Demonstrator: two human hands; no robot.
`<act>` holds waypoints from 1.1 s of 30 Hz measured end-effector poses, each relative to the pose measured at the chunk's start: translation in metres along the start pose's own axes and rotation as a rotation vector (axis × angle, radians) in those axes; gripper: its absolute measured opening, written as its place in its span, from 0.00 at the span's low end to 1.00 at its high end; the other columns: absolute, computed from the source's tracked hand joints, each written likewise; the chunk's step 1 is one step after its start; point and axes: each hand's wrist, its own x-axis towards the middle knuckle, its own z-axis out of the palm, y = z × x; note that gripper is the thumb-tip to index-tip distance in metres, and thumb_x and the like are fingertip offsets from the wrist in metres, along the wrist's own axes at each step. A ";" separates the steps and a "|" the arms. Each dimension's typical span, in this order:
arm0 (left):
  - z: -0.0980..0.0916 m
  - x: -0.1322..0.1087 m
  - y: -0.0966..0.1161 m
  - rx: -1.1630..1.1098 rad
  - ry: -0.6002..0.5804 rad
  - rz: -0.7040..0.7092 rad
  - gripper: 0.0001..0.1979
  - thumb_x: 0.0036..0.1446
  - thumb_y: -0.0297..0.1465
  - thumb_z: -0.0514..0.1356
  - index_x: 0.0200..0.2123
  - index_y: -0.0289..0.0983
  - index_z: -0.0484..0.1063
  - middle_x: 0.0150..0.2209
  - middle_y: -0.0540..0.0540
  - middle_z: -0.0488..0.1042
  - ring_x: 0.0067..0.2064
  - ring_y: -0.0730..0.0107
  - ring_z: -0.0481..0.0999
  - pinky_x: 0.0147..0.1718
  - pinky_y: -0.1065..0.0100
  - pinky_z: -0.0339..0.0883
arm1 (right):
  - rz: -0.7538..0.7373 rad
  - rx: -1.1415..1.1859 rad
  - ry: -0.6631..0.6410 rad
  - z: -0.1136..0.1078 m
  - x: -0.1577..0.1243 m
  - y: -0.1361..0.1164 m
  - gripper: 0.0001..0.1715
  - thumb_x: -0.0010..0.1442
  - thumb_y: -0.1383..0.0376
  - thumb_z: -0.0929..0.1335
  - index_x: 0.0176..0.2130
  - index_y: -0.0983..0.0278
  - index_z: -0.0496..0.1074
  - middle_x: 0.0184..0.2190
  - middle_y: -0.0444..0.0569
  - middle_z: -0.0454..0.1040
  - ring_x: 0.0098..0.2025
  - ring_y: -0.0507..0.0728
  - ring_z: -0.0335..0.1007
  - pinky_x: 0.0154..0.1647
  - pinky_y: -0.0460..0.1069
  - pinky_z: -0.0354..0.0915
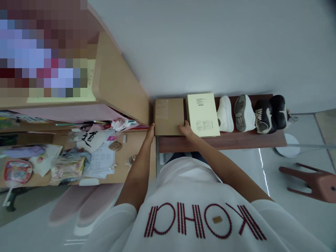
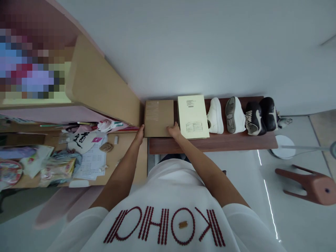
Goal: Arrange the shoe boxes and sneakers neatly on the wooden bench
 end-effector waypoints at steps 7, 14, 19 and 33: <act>0.010 -0.003 0.002 -0.147 -0.035 -0.106 0.25 0.71 0.44 0.50 0.58 0.37 0.77 0.57 0.42 0.81 0.68 0.62 0.71 0.71 0.56 0.58 | 0.033 -0.007 0.008 0.004 0.008 0.005 0.48 0.62 0.61 0.69 0.73 0.68 0.52 0.66 0.64 0.71 0.66 0.66 0.71 0.68 0.63 0.67; 0.012 -0.010 0.007 -0.192 -0.169 -0.238 0.35 0.69 0.55 0.46 0.58 0.37 0.78 0.52 0.39 0.84 0.61 0.53 0.79 0.63 0.52 0.69 | -0.049 0.134 -0.058 0.012 -0.001 0.004 0.39 0.62 0.61 0.71 0.68 0.66 0.60 0.62 0.63 0.75 0.62 0.65 0.75 0.65 0.63 0.70; 0.015 -0.021 0.012 -0.198 -0.169 -0.221 0.34 0.69 0.56 0.47 0.56 0.38 0.79 0.51 0.40 0.84 0.61 0.53 0.79 0.62 0.51 0.70 | -0.039 0.209 -0.042 0.010 -0.010 -0.001 0.41 0.60 0.64 0.73 0.67 0.67 0.58 0.63 0.65 0.73 0.64 0.64 0.74 0.67 0.60 0.68; -0.007 -0.062 0.039 -0.263 -0.150 -0.266 0.34 0.68 0.56 0.49 0.60 0.37 0.74 0.57 0.37 0.80 0.61 0.50 0.78 0.54 0.50 0.77 | -0.159 -0.060 -0.032 0.005 -0.017 -0.001 0.54 0.63 0.38 0.68 0.76 0.58 0.51 0.78 0.55 0.47 0.81 0.66 0.31 0.79 0.66 0.37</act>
